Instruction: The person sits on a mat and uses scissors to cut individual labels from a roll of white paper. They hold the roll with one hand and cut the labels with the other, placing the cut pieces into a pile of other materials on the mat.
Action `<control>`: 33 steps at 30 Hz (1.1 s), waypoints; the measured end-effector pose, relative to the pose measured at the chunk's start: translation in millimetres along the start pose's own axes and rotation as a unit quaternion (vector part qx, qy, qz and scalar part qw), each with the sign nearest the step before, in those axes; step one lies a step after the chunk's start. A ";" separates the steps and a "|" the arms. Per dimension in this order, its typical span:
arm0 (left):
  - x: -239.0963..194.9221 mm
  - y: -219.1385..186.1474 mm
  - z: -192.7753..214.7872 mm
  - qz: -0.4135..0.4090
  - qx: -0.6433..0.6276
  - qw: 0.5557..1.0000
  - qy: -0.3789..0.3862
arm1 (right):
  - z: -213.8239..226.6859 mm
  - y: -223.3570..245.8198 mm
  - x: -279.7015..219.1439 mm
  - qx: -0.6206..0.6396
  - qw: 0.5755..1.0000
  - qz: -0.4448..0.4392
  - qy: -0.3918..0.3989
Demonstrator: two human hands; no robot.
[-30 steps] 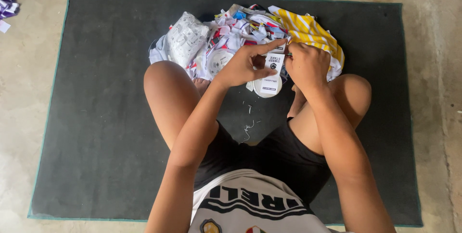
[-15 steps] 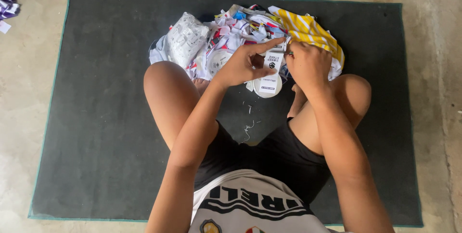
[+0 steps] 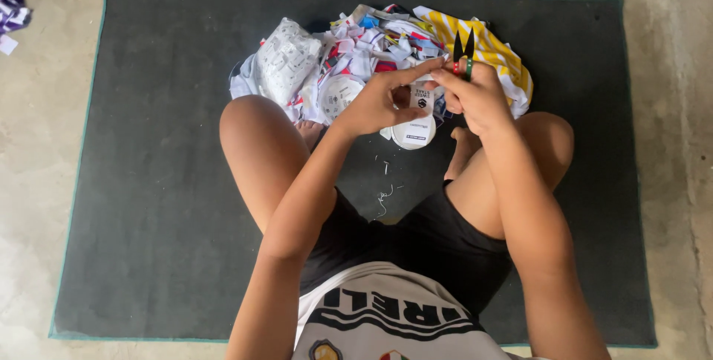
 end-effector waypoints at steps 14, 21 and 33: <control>-66.7 293.1 217.8 0.246 0.291 0.849 -0.366 | 50.3 2.2 -0.4 0.088 0.996 0.012 -0.029; -161.8 422.5 256.8 0.379 0.137 0.731 -0.551 | 34.3 13.1 -17.4 0.041 0.998 0.039 -0.018; -147.4 421.5 223.2 0.383 0.046 0.751 -0.536 | 18.0 33.0 -29.9 -0.010 0.998 0.068 -0.003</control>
Point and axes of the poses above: each hand's wrist, its own x-axis towards the middle knuckle, its own z-axis out of the back of the hand, y = z × x, the point moved 8 cm from there along x, towards the middle knuckle, and after that the axes turned 4 degrees about -x, right-handed, at the moved point
